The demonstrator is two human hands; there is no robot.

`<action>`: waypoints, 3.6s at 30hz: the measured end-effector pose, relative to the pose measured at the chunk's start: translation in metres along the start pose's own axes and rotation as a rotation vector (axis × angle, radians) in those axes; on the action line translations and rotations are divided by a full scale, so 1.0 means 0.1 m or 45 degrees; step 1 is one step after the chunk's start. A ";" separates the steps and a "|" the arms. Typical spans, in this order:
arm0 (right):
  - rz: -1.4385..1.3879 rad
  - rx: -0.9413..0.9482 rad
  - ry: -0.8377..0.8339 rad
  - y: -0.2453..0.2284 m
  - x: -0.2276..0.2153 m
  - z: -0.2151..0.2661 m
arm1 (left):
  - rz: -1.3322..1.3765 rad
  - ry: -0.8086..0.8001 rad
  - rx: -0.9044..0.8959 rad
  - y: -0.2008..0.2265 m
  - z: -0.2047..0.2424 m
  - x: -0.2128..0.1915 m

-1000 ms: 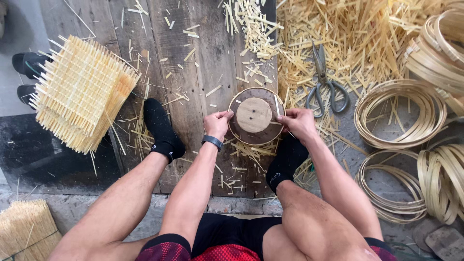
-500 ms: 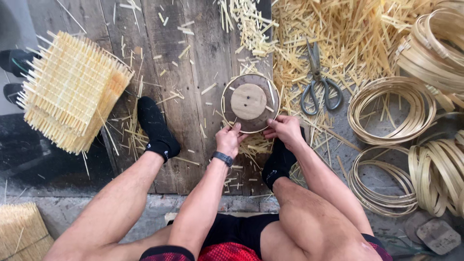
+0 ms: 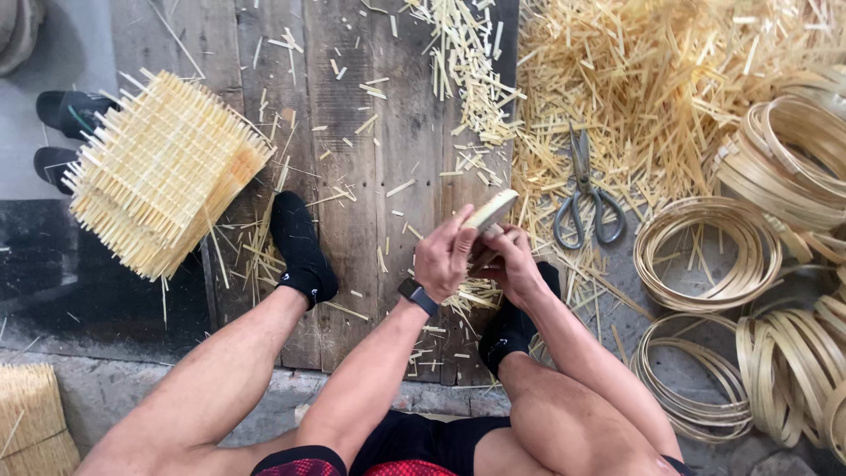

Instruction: The person assembles and trims a bamboo basket by hand using shears and bamboo strips.

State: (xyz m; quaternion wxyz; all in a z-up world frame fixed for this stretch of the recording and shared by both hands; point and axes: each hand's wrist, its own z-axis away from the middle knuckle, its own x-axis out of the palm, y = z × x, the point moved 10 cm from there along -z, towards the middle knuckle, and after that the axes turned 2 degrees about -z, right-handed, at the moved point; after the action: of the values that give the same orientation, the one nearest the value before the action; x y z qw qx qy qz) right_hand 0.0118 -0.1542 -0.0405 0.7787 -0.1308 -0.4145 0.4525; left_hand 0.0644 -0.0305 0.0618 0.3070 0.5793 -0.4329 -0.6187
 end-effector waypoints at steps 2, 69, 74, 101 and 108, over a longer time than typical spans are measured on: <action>-0.005 0.020 0.012 0.06 -0.08 0.00 | -0.062 -0.010 0.052 -0.05 0.02 0.00; 0.474 0.112 0.132 0.93 -0.74 -0.08 | -1.044 0.076 -0.561 -1.64 -0.71 -3.50; 0.358 -0.238 0.406 0.52 -0.95 -0.08 | -1.218 0.329 0.324 -0.31 -0.71 -2.51; 0.455 -0.369 0.453 -0.09 -0.69 -0.28 | 0.077 0.105 -0.719 -2.16 0.05 -0.70; 0.529 -0.442 0.474 -0.11 -0.71 -0.28 | 0.553 0.140 -1.650 -1.49 1.53 0.27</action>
State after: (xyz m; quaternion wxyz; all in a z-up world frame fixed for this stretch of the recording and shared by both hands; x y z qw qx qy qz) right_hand 0.0223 -0.2131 -0.0892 0.6981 -0.4238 -0.3005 0.4927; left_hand -0.0714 0.0381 -0.0903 0.7303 0.2092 -0.0655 -0.6470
